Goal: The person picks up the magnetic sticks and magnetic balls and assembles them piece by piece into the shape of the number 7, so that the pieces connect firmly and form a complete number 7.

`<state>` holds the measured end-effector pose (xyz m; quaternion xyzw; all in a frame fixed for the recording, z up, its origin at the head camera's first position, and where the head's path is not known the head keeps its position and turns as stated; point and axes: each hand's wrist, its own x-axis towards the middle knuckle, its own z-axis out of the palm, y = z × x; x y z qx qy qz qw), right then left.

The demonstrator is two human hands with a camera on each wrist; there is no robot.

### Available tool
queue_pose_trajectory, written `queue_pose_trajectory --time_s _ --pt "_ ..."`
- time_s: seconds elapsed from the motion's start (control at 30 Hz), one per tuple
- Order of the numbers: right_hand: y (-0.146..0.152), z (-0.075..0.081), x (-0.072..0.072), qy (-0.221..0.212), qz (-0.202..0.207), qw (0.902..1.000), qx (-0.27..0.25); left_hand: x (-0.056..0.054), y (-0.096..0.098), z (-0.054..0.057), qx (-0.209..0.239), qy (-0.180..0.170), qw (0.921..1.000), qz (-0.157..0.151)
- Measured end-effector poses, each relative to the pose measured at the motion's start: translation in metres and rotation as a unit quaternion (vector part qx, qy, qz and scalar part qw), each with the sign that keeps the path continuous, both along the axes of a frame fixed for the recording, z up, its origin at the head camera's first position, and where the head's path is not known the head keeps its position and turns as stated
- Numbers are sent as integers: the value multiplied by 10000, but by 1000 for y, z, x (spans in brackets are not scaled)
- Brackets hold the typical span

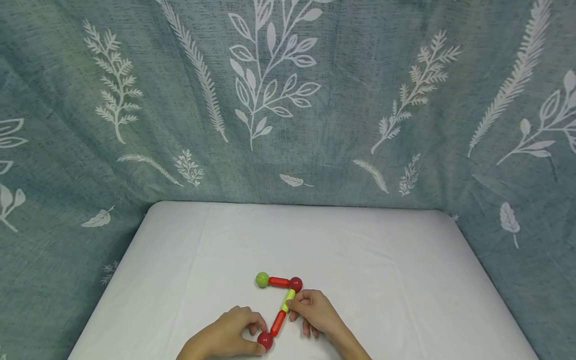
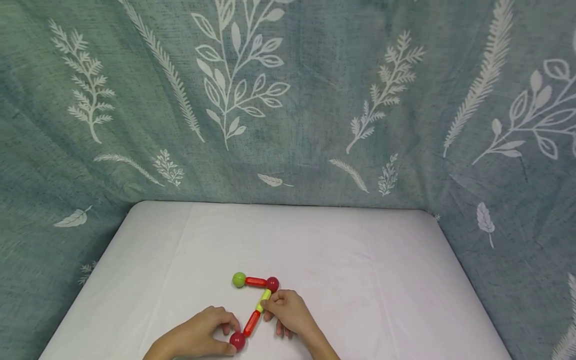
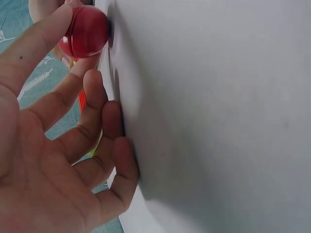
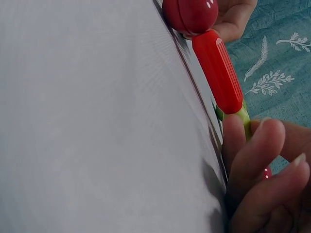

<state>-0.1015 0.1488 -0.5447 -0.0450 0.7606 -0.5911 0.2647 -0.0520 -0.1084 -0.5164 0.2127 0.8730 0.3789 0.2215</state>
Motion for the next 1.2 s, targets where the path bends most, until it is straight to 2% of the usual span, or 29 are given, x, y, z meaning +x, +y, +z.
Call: queue_pose_trajectory --time_s 0.2,0.43,0.73,0.83,0.9,1.03,1.2 --pt "0 1 -1 -51 -63 10000 -10 -1 4 1 40 27 10000 52" --pt "-3 1 1 -56 -136 9999 -28 -1 5 0 -61 -152 9996 214" --pt "-6 0 2 -6 -200 9998 -45 -6 -2 4 -109 -411 9990 112" --pt "-5 0 3 -33 -189 9998 -75 -10 -6 10 -82 -256 9996 99" --pt "-5 0 4 -59 -185 9998 -84 -16 -9 14 -76 -11 9998 170" --pt "-3 1 6 -95 -174 9998 -71 -32 -12 20 -14 428 9971 624" --pt "-2 3 8 -122 -178 9998 -20 -53 -8 24 138 905 9885 1203"
